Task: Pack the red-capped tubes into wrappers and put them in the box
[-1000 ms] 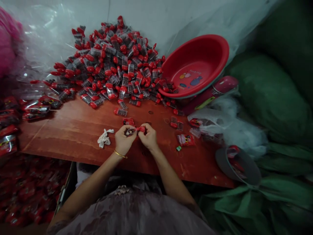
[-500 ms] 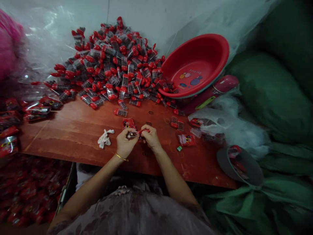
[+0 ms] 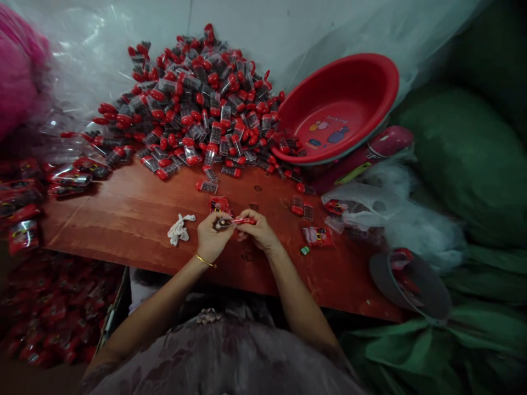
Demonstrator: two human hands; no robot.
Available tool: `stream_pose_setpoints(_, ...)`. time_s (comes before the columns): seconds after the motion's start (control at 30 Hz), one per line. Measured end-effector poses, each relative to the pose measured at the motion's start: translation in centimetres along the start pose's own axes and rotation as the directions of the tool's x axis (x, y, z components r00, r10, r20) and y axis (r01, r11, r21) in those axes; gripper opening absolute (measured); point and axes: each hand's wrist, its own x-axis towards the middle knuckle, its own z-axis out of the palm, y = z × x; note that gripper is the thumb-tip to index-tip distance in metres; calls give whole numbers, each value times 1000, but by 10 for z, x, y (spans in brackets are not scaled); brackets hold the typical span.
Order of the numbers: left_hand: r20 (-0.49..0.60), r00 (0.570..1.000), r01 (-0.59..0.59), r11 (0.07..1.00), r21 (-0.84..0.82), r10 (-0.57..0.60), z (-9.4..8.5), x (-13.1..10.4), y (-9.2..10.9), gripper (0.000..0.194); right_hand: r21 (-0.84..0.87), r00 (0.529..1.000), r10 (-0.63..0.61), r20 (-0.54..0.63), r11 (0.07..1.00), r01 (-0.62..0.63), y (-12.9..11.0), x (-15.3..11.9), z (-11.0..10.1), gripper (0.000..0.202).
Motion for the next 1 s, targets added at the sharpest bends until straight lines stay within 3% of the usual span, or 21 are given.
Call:
stream_pose_setpoints(0.13,-12,1000,2,1000,-9,-2,-3,1,-1,15,-27,998,-44,40,999,45,-4,-2,-2,26)
stream_pose_setpoints(0.33,5,1000,31,998,-50,-31,-2,2,1,15,-160,997,-32,-75,987,19,-3,2,5,21)
stream_pose_setpoints(0.43,-20,999,47,997,-56,-48,-5,3,2,16,-216,999,-37,-38,976,28,0,1,2,20)
stream_pose_setpoints(0.63,0,1000,30,999,-31,-30,-6,-3,9,16,31,987,-9,160,1000,4,2,-5,-6,35)
stream_pose_setpoints(0.83,7,999,43,997,-66,-42,-2,-4,11,17,45,999,-42,8,998,42,2,1,2,38)
stream_pose_setpoints(1.0,-4,998,67,996,-64,-67,-5,-2,10,18,123,997,-1,76,992,-8,-1,1,0,38)
